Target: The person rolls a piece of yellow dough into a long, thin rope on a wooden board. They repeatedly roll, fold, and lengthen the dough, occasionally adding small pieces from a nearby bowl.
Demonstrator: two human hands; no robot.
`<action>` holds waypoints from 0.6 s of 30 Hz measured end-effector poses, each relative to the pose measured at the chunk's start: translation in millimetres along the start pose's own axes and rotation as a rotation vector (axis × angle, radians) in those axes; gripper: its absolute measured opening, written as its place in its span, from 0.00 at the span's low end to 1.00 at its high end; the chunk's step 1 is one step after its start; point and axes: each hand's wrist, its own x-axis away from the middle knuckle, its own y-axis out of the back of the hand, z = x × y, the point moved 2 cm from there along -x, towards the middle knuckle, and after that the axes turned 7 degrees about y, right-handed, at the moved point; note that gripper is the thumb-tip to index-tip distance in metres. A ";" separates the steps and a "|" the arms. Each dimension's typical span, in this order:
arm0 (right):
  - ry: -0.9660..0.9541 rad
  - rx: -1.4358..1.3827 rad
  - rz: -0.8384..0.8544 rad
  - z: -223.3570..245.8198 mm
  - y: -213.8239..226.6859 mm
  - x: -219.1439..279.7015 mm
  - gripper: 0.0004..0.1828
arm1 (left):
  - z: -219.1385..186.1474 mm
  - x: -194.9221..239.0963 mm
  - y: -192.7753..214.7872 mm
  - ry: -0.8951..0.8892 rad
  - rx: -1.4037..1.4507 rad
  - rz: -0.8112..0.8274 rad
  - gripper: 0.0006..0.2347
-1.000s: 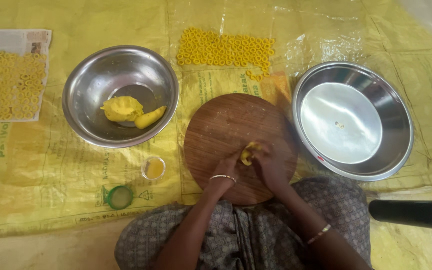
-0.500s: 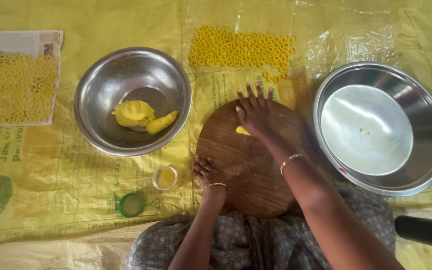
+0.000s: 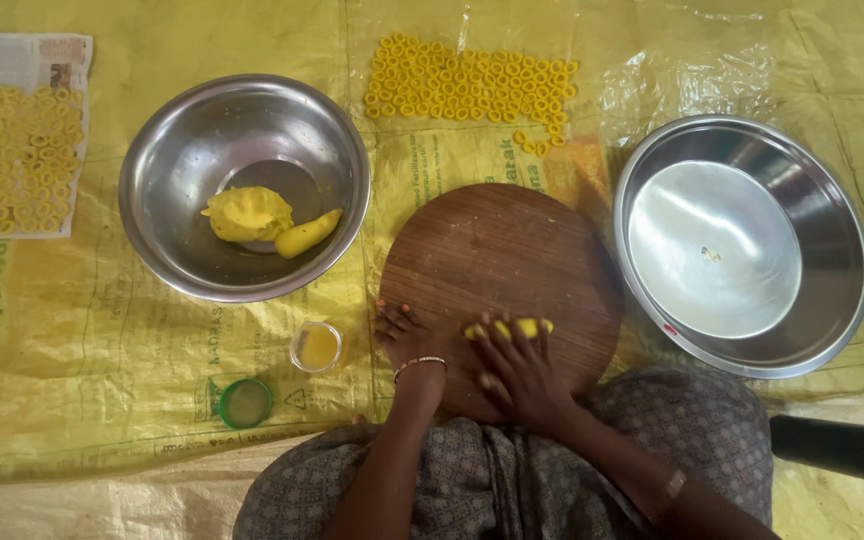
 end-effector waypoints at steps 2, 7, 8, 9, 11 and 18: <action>-0.102 -0.018 -0.017 -29.1 -13.1 -52.9 0.35 | 0.1 0.5 2.2 -0.040 -0.022 0.120 0.41; -0.227 0.086 0.044 -115.4 -42.1 -181.9 0.30 | -6.5 -14.2 -19.3 0.051 0.073 -0.124 0.36; -0.227 0.103 0.018 -123.3 -45.2 -192.6 0.31 | -10.6 -20.3 -26.5 0.070 0.091 -0.155 0.34; -0.226 0.120 -0.009 -128.1 -46.5 -198.6 0.32 | -14.6 -27.0 -32.8 0.086 0.076 -0.188 0.33; -0.202 0.166 -0.013 -110.9 -48.7 -191.9 0.33 | -12.6 -35.1 -44.5 0.121 0.039 -0.251 0.31; -0.137 -0.091 0.090 4.9 -23.2 -73.7 0.34 | -6.8 -24.8 -27.7 0.063 0.011 -0.160 0.36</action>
